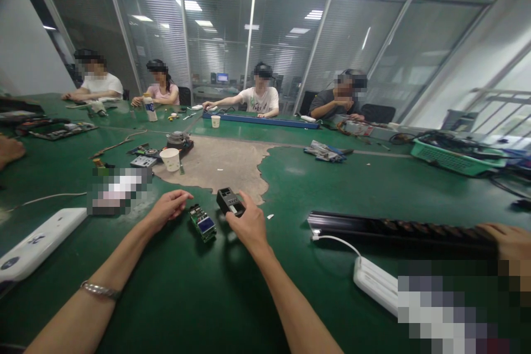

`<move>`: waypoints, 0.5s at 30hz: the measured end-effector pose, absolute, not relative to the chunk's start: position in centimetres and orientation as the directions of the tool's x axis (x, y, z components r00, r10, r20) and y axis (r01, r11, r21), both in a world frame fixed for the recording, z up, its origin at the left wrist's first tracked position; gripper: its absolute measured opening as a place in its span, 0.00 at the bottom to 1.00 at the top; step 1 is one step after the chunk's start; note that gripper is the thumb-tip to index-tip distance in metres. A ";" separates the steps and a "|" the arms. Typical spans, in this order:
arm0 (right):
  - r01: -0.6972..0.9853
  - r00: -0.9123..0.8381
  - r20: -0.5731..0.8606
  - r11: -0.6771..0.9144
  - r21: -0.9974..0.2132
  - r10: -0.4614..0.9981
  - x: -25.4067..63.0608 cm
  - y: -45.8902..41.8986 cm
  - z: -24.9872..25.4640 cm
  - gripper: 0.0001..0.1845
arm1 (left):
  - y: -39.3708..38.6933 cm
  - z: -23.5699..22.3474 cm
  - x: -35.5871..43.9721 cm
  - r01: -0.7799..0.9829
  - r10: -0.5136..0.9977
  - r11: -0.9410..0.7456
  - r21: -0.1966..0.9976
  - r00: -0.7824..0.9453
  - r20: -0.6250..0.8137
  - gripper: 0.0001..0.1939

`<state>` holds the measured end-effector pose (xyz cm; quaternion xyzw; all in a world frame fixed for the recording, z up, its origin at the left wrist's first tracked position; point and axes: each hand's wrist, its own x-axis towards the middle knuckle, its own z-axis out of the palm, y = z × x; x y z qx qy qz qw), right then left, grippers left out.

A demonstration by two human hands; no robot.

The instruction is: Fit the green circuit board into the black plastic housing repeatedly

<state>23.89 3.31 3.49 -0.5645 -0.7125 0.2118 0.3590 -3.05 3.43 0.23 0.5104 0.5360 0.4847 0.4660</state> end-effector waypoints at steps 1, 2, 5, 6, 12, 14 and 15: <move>0.672 -0.140 0.249 0.277 -0.687 0.958 23.9 3.2 3.3 0.35 | 3.4 0.2 -3.1 0.096 0.999 0.010 0.995 -0.045 -0.005 0.20; 0.690 -0.180 0.228 0.288 -0.664 0.957 23.9 3.2 3.2 0.35 | 3.4 0.2 -3.1 0.098 0.999 0.010 0.995 -0.046 -0.006 0.20; 0.729 -0.282 0.210 0.352 -0.587 0.936 23.9 2.9 2.9 0.37 | 3.5 0.1 -3.1 0.102 0.999 0.013 0.995 -0.046 -0.009 0.20; 0.737 -0.300 0.216 0.370 -0.565 0.929 24.0 2.8 2.8 0.38 | 3.5 0.1 -3.1 0.103 0.999 0.014 0.995 -0.045 -0.009 0.20; 0.734 -0.307 0.251 0.396 -0.552 0.918 24.1 2.8 3.2 0.32 | 3.5 0.0 -3.1 0.099 0.999 0.012 0.995 -0.048 -0.008 0.20; 0.694 -0.279 0.286 0.398 -0.599 0.917 23.9 2.8 3.5 0.29 | 3.5 0.0 -3.1 0.094 0.999 0.015 0.995 -0.048 -0.011 0.20; 0.665 -0.258 0.319 0.407 -0.627 0.912 23.7 2.7 3.7 0.28 | 3.5 0.0 -3.1 0.090 0.999 0.018 0.996 -0.047 -0.014 0.19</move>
